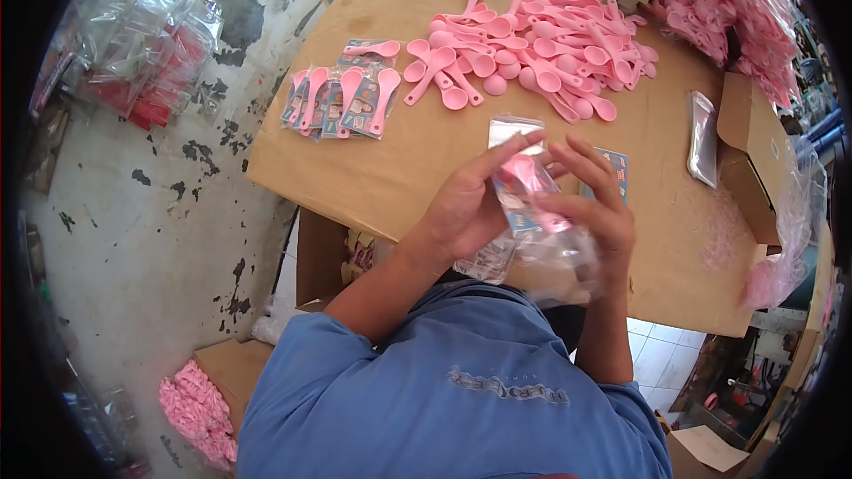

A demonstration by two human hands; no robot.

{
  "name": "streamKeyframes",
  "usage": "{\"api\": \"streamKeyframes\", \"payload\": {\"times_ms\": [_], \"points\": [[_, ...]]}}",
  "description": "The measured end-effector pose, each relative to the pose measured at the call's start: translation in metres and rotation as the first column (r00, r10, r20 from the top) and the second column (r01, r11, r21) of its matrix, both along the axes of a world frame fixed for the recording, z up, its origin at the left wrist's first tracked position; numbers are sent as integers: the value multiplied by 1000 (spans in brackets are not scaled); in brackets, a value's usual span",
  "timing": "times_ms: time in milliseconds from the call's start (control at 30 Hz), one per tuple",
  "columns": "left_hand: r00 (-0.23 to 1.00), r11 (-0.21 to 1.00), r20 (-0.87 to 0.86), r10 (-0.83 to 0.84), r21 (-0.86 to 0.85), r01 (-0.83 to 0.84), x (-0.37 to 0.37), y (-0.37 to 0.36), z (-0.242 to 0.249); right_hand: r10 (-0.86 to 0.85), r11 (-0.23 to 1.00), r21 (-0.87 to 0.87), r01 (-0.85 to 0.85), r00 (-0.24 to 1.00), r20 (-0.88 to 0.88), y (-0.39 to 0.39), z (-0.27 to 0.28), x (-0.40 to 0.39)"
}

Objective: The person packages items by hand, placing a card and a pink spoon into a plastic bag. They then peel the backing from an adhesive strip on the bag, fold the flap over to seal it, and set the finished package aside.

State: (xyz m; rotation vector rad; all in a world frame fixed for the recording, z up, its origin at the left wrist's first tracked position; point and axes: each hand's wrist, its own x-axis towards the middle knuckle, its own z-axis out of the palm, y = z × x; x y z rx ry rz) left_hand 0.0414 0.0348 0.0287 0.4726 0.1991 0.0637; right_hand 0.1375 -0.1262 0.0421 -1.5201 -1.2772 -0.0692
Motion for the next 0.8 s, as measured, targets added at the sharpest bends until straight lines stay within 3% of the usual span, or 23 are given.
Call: {"api": "streamKeyframes", "payload": {"times_ms": [67,133,200,267,367,467,533,567,667,800], "points": [[997,985,28,74,152,-77,0,10,-6,129,991,73,-114,958,-255,-11,2,8],[986,912,95,137,378,-163,2,13,-3,5,999,-33,-20,910,-415,-10,7,2],[984,863,176,22,493,-108,-2,13,3,-143,986,-150,71,823,-550,-7,11,-5],[985,753,169,-40,653,-82,-4,8,5,-139,980,-200,19,783,-606,-3,4,-5],[995,762,74,63,641,-95,-1,5,-3,-127,984,-176,-4,680,-722,3,-6,-10],[987,725,14,160,677,-128,-5,3,-1,-352,935,-131,328,828,-436,9,-15,-9],[978,661,6,207,736,-144,-7,0,0,-445,895,-48,443,895,-42,11,-13,0],[975,610,15,224,777,-152,-7,-1,-1,-478,875,10,483,863,160,12,-11,4],[974,478,40,221,867,-144,-11,-7,0,-428,898,-14,440,879,210,21,-4,1],[981,300,92,173,943,-142,-12,-14,0,-499,861,46,506,827,257,27,-2,4]]}}
